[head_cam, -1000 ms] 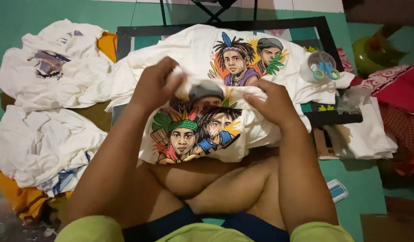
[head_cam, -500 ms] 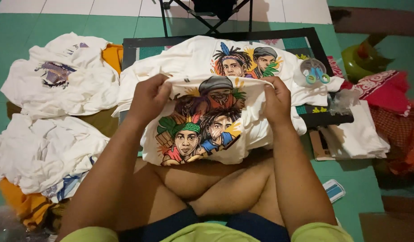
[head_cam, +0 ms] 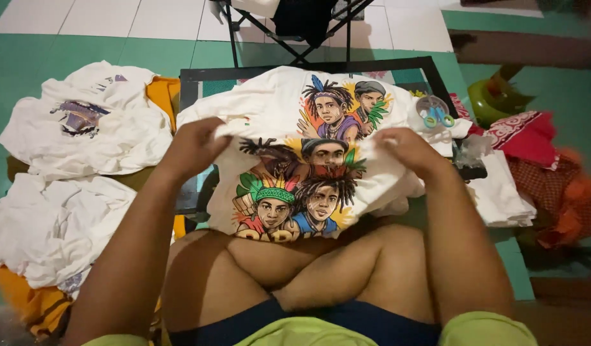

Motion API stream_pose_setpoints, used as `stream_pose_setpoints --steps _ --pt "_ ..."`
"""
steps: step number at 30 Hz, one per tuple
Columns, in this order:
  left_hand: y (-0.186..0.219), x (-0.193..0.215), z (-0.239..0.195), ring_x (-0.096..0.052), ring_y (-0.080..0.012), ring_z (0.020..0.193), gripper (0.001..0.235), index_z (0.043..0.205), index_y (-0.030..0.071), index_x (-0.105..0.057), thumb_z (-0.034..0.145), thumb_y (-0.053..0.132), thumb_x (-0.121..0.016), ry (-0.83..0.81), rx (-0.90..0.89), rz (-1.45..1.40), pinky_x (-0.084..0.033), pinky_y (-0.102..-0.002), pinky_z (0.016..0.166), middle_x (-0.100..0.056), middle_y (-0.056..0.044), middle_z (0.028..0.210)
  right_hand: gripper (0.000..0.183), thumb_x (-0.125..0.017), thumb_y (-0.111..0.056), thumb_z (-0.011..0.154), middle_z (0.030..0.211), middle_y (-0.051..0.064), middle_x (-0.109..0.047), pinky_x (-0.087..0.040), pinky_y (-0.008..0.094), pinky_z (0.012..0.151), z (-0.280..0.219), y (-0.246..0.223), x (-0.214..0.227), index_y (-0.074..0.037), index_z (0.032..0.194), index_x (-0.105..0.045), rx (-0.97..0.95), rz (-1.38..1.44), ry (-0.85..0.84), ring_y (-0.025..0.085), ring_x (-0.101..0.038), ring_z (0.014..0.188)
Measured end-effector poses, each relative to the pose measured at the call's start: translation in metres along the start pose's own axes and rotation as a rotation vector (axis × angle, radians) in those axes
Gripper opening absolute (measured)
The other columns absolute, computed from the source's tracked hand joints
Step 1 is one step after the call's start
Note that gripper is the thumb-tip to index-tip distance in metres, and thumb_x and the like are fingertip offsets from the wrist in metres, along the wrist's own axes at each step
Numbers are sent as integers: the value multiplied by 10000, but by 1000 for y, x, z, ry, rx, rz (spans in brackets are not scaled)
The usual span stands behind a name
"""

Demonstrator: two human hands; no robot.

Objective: The person folds a white t-shirt with a graphic print on it. They smooth the fabric, fold the sleeves inward, fold the shirt in half, and then fold it again into a compact rectangle. The folded shirt is placed on a pile of other folded shirts.

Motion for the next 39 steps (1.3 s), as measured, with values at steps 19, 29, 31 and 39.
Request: stream_pose_setpoints --steps 19,29,31,39 --pt "46 74 56 -690 -422 926 458 1026 45 -777 789 437 -792 -319 173 425 -522 -531 885 -746 -215 935 179 -703 -77 845 726 36 -677 -539 280 595 43 -67 48 -47 995 -611 -31 95 -237 143 -694 634" --pt "-14 43 71 -717 -439 1018 381 1148 74 -791 879 338 -728 -92 222 511 -551 -530 902 -749 -224 1001 376 -759 -430 859 872 142 -757 -578 473 793 81 -43 25 -137 1090 -809 -16 -895 183 392 -745 918" --pt "-22 33 66 -707 -451 1026 346 1152 70 -784 894 285 -700 -54 245 366 -536 -541 918 -739 -240 1007 334 -698 -398 898 881 131 -752 -575 473 805 84 -32 18 -146 1091 -802 -44 -759 216 394 -735 932" --pt "-34 26 87 -682 -300 1035 377 1237 158 -727 960 354 -564 -4 329 119 -525 -463 828 -731 -113 1161 104 -777 -228 927 869 30 -653 -399 351 561 96 -30 34 -166 962 -701 -234 -310 405 168 -565 727"
Point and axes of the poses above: each hand's wrist, its own z-axis towards the middle knuckle, its own x-axis out of the back of the hand, y = z × x, the point moved 2 cm from there along z, towards the middle knuckle
